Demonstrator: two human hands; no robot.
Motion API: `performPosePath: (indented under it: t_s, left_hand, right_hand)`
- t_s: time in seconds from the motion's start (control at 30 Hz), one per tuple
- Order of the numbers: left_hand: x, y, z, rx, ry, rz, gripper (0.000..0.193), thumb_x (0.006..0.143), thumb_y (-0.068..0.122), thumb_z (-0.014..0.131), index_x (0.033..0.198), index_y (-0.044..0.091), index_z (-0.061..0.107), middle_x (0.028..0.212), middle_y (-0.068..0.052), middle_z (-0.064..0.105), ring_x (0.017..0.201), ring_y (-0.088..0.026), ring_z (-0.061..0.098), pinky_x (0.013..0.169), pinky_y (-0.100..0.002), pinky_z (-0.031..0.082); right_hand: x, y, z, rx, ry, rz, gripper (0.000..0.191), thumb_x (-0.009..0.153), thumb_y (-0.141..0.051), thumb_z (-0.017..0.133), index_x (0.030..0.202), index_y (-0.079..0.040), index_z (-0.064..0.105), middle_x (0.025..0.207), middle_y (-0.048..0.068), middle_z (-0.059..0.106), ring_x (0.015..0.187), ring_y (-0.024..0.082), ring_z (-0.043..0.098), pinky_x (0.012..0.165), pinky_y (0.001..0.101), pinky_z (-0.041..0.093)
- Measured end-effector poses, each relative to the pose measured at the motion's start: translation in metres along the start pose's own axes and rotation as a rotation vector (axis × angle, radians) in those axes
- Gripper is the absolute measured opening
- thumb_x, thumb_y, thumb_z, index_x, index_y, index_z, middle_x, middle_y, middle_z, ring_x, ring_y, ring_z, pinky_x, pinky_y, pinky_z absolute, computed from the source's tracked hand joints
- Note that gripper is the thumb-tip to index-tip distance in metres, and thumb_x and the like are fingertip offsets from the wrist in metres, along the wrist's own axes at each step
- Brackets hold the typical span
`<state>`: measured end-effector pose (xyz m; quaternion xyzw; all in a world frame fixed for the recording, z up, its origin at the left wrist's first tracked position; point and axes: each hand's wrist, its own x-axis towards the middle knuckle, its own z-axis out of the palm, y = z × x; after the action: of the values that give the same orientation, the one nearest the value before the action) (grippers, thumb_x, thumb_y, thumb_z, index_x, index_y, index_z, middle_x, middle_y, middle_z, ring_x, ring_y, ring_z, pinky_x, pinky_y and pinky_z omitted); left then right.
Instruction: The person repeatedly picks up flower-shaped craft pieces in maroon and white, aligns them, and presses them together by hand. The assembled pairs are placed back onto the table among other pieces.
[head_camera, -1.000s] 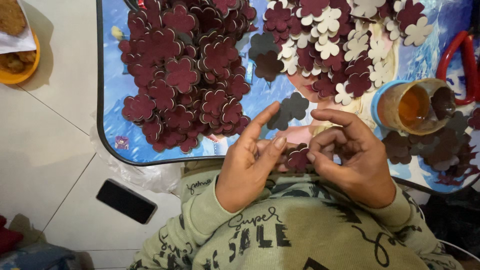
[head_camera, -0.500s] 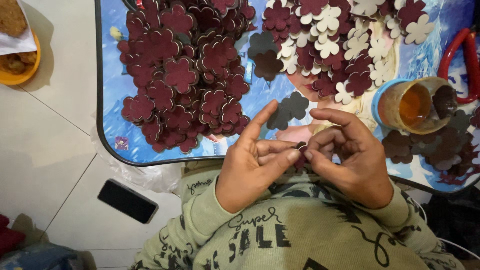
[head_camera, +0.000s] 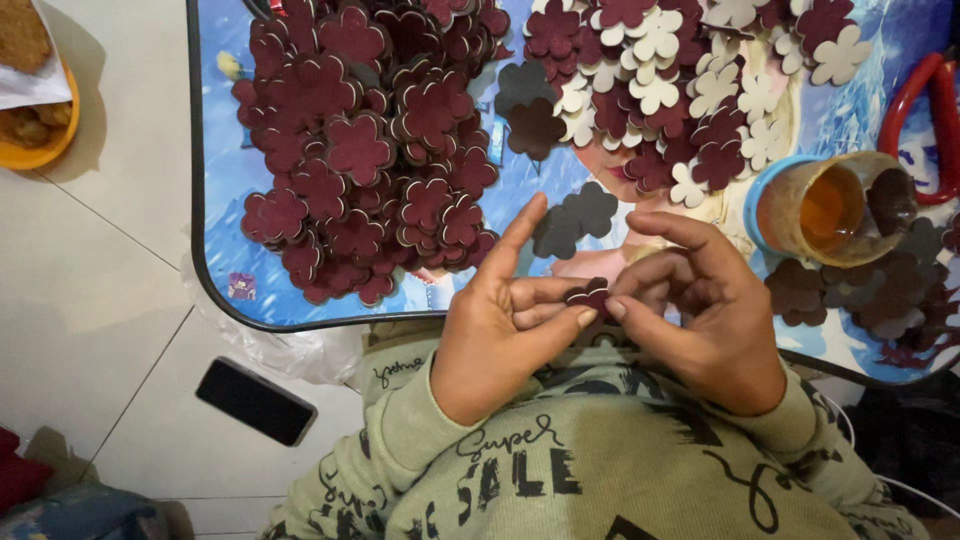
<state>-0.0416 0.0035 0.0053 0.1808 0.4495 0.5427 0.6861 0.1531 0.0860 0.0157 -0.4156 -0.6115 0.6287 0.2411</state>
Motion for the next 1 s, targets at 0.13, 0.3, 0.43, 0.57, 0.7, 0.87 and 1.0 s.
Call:
performPosePath:
  t_s: [0.13,0.3,0.43,0.57,0.7,0.87,1.0]
  left_hand:
    - [0.001,0.001,0.0,-0.054,-0.001,0.023,0.097,0.092,-0.007,0.068,0.169,0.013,0.013,0.113,-0.017,0.074,0.103,-0.016,0.072,0.09,-0.027,0.059]
    - [0.0,-0.001,0.003,-0.007,0.051,-0.025,0.098,0.088,-0.006,0.07,0.168,0.013,0.017,0.106,-0.012,0.073,0.097,-0.013,0.072,0.078,-0.023,0.057]
    - [0.0,-0.002,0.005,0.047,0.037,0.012,0.087,0.091,-0.004,0.072,0.165,0.006,0.028,0.103,-0.009,0.074,0.092,-0.009,0.07,0.08,-0.021,0.056]
    - [-0.001,-0.004,0.007,0.056,0.071,0.022,0.08,0.092,-0.002,0.071,0.162,0.003,0.033,0.094,-0.007,0.073,0.085,-0.009,0.071,0.074,-0.02,0.055]
    - [0.0,-0.004,0.01,0.062,0.09,0.06,0.078,0.093,-0.002,0.071,0.161,0.002,0.034,0.093,-0.007,0.073,0.084,-0.009,0.071,0.073,-0.02,0.055]
    - [-0.001,-0.003,0.01,0.066,0.092,0.039,0.078,0.092,-0.002,0.071,0.161,0.002,0.034,0.091,-0.006,0.073,0.083,-0.009,0.071,0.072,-0.02,0.055]
    - [-0.001,-0.003,0.012,0.072,0.1,0.033,0.078,0.092,-0.001,0.071,0.16,0.001,0.033,0.091,-0.006,0.073,0.083,-0.009,0.071,0.071,-0.02,0.055]
  right_hand:
    - [0.0,-0.001,-0.001,0.053,-0.006,-0.006,0.075,0.082,0.008,0.075,0.15,-0.001,0.042,0.108,0.007,0.07,0.081,0.006,0.06,0.071,0.0195,0.049]
    - [-0.002,0.0,-0.002,0.047,-0.023,0.036,0.073,0.085,0.007,0.074,0.151,-0.001,0.042,0.093,0.006,0.07,0.086,0.009,0.068,0.075,0.0226,0.053]
    - [-0.004,0.004,-0.004,0.014,-0.019,0.044,0.075,0.085,0.007,0.075,0.152,-0.001,0.043,0.092,0.006,0.07,0.086,0.01,0.066,0.074,0.0229,0.052]
    - [-0.006,0.007,-0.007,0.077,-0.034,0.045,0.072,0.088,0.008,0.069,0.153,-0.001,0.04,0.096,0.008,0.072,0.091,0.011,0.069,0.08,0.024,0.054]
    - [-0.008,0.009,-0.011,0.068,-0.042,0.03,0.069,0.092,0.009,0.06,0.157,-0.001,0.036,0.103,0.009,0.072,0.099,0.011,0.067,0.089,0.025,0.053]
    - [-0.01,0.01,-0.014,0.069,-0.082,0.032,0.075,0.089,0.009,0.063,0.158,-0.001,0.034,0.105,0.011,0.072,0.1,0.012,0.068,0.091,0.0265,0.054]
    - [-0.009,0.009,-0.015,0.083,-0.107,0.041,0.078,0.087,0.01,0.066,0.157,-0.001,0.034,0.105,0.011,0.072,0.101,0.013,0.069,0.089,0.0277,0.055]
